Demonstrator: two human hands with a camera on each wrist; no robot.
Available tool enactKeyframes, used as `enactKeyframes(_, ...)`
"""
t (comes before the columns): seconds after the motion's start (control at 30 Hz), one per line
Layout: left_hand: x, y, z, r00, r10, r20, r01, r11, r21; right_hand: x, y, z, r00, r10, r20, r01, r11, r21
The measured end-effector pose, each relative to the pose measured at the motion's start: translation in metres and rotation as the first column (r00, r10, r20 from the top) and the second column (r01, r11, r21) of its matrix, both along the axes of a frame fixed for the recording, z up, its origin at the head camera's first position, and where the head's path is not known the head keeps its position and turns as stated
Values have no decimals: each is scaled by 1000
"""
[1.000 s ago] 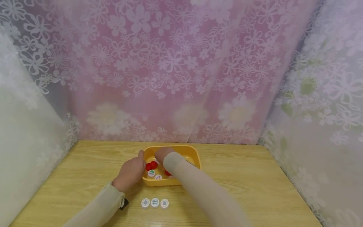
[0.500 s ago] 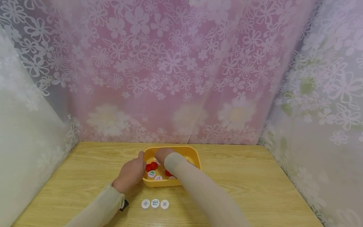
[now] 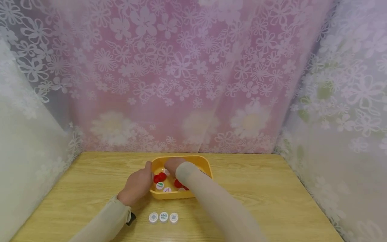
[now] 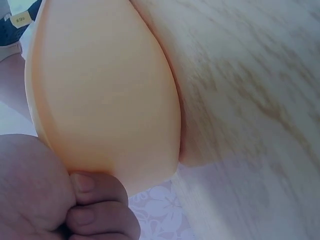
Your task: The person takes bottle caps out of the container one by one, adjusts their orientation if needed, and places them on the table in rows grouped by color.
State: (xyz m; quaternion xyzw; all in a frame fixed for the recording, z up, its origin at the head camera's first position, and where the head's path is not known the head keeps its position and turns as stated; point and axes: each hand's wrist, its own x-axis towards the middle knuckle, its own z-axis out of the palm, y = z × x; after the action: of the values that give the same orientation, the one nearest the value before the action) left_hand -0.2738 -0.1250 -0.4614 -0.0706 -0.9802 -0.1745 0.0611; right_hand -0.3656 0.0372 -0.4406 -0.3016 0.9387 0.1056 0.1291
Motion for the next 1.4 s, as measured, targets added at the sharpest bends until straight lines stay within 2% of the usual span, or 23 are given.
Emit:
enactKeyframes(0.1,-1,-1,1,1000,0,-14,0,1000,0,-7,3,1,1000,11,23,-11,1000,13)
enactKeyframes(0.2,-2,0,3,1000,8,-3,-8,1000,7,-10,8,7,997,80,9,-80,997,19)
enactKeyframes(0.27,-2,0,4,1000,16,24,-16,1000,14,-8,12,14,995,102,-1,-102,995,-10)
enactKeyframes(0.33,-2,1,5,999,21,48,-22,1000,11,-2,16,24,994,106,-39,-108,993,-49)
enactKeyframes(0.47,-1,2,5,996,36,79,-35,999,-12,21,26,53,973,116,-199,-138,985,-101)
enactKeyframes(0.57,-1,3,4,997,31,76,-29,999,-29,45,36,70,933,148,-328,-203,969,-138)
enactKeyframes(0.67,1,3,3,998,14,66,-11,999,-47,73,47,72,895,190,-403,-287,938,-195)
enactKeyframes(0.77,3,3,4,998,3,60,0,998,-57,101,58,65,838,248,-486,-399,886,-235)
enactKeyframes(0.87,3,3,6,998,6,60,-3,999,-54,126,68,57,779,294,-553,-504,818,-276)
enactKeyframes(0.9,3,3,6,998,6,59,-3,999,-53,133,71,54,771,297,-563,-522,801,-293)
enactKeyframes(0.93,3,3,6,998,8,56,-5,999,-51,140,73,52,771,296,-564,-530,790,-310)
enactKeyframes(1.0,2,2,6,998,12,58,-9,999,-42,152,78,47,786,290,-546,-528,775,-347)
enactKeyframes(1.13,0,3,5,997,21,73,-20,1000,-10,167,89,30,839,267,-473,-469,796,-383)
enactKeyframes(1.4,-1,3,4,995,30,100,-30,1000,7,175,106,-16,903,246,-352,-380,839,-388)
